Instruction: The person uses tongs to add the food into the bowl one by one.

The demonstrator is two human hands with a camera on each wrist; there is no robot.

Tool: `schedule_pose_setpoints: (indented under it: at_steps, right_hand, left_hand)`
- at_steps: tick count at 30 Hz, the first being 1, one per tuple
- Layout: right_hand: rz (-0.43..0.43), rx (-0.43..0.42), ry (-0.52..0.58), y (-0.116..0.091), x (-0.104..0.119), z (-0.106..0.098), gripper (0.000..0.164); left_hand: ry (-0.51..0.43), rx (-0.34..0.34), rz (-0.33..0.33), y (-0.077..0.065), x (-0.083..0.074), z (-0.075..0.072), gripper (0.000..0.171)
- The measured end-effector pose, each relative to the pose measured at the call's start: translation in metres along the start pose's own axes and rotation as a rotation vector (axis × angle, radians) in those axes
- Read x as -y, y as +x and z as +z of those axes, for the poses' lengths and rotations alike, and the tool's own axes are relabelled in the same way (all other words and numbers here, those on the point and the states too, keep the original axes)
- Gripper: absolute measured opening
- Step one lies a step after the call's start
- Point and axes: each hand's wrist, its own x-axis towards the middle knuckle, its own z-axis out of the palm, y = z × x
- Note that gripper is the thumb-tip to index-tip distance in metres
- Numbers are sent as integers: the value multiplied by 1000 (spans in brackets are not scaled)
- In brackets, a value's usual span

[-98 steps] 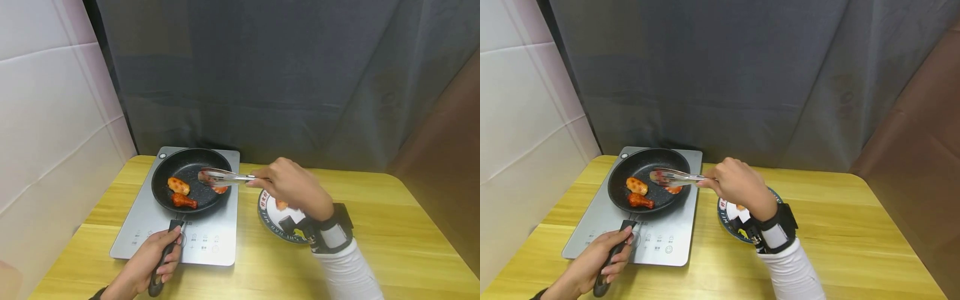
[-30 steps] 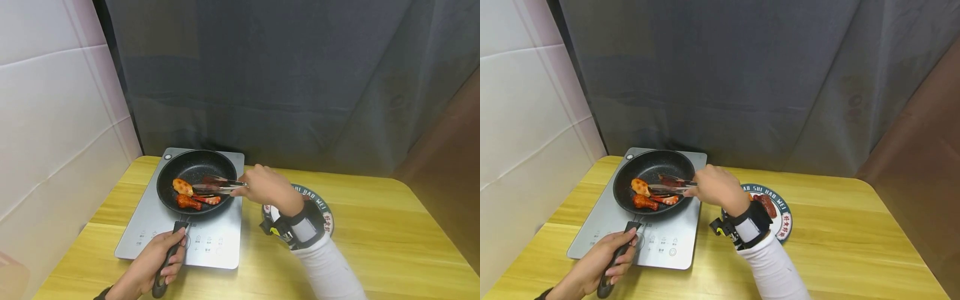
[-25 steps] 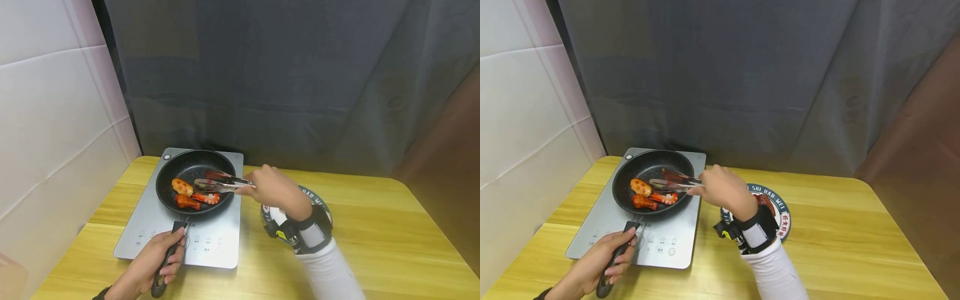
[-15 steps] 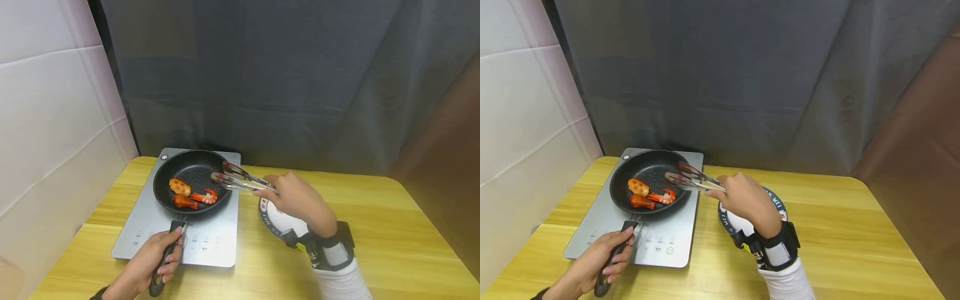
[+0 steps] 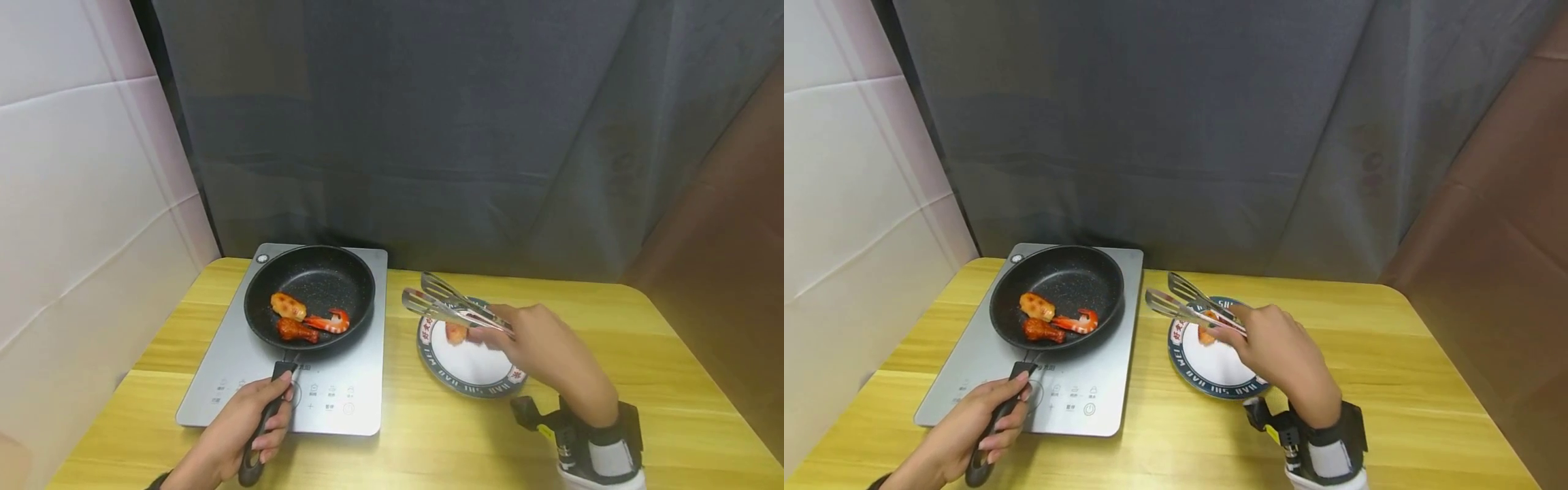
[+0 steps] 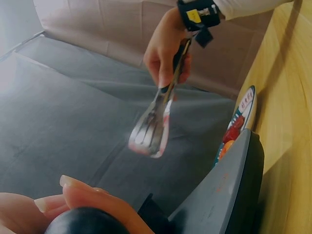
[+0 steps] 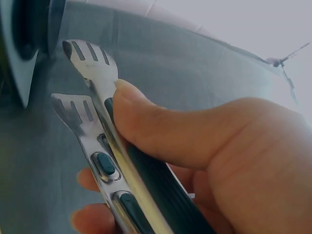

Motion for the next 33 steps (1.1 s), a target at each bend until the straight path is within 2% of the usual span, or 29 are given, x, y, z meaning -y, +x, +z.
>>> schedule_pose_setpoints:
  at_steps: [3,10,17,21,24,30,33]
  right_hand:
    - [9,7,-10,-6,-6,3,38]
    - [7,-1,-49,-8,-16,13,48]
    - [50,-69,-152,-17,-28,28,40]
    - [78,-96,-167,-21,-33,38,38]
    - [126,-72,-161,-22,-34,41,40]
    - [255,63,-132,-19,-31,44,52]
    - [279,79,-134,-18,-33,47,55]
  left_hand:
    - [-3,6,-1,-2,0,-2,37]
    - [-8,20,4,-4,-2,-3,37]
    - [-18,28,1,-2,-3,-2,36]
    - [-18,30,0,-1,-3,-2,37]
    - [-19,34,0,-1,-3,-2,37]
    - [-18,32,0,-1,-2,-1,36]
    - [-17,25,-4,0,-2,0,36]
